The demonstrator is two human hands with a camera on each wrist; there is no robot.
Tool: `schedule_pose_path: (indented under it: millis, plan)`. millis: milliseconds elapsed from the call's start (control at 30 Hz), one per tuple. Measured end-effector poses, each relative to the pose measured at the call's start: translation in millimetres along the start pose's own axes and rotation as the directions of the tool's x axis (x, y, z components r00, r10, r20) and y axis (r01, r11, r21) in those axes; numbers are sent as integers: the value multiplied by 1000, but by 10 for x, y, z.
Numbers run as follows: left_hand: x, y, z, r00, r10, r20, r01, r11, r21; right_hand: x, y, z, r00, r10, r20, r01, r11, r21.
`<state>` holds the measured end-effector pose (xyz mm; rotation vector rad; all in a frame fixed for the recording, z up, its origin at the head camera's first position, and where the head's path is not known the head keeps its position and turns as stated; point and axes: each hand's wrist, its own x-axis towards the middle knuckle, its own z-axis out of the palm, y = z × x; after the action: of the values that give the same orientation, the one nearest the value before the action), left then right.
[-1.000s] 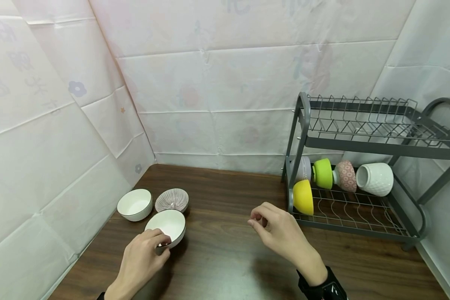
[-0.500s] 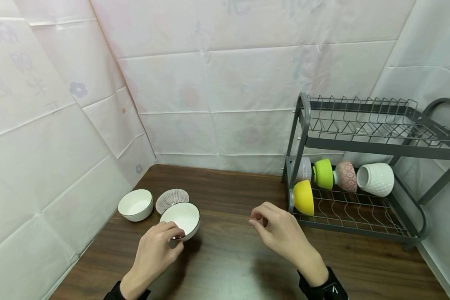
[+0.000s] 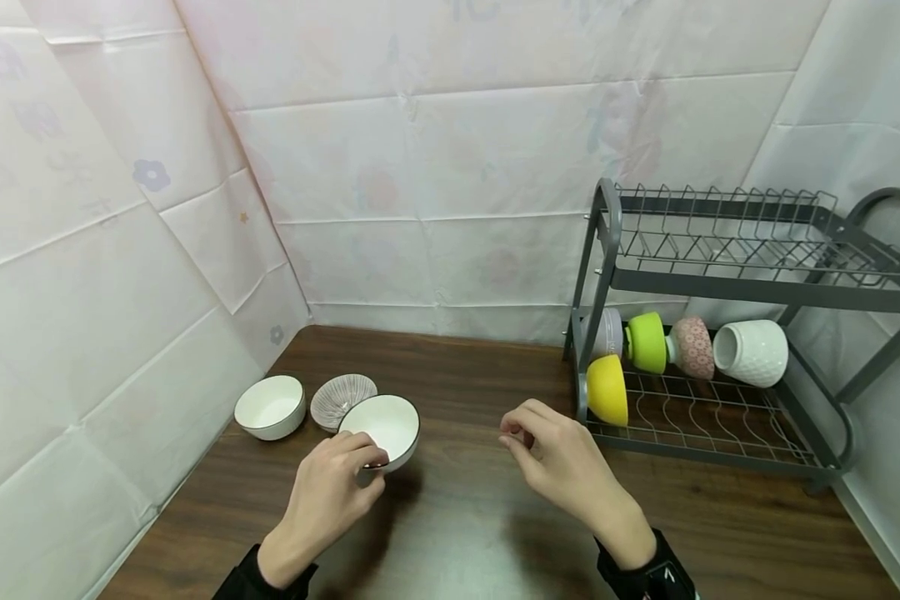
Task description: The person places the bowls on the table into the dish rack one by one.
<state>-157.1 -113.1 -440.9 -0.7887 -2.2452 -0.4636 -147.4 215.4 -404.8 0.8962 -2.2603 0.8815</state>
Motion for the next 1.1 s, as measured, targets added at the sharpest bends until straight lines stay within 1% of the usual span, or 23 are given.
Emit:
schedule_pose_path:
  millis: [533, 700, 933, 1100]
  plan:
    - [191, 141, 32, 998, 57, -5, -57, 998, -40, 14, -43, -2, 1000, -3, -12, 3, 1000, -9]
    - [259, 209, 56, 996, 94, -3, -94, 994, -52, 7, -42, 24, 1000, 0, -4, 0, 1000, -12]
    - [349, 313, 102, 988, 155, -20, -156, 986, -60, 4, -58, 85, 1000, -9, 10, 10, 999, -36]
    - [402, 404, 111, 984, 179, 4, -178, 981, -72, -1, -77, 121, 1000, -12, 19, 13, 999, -47]
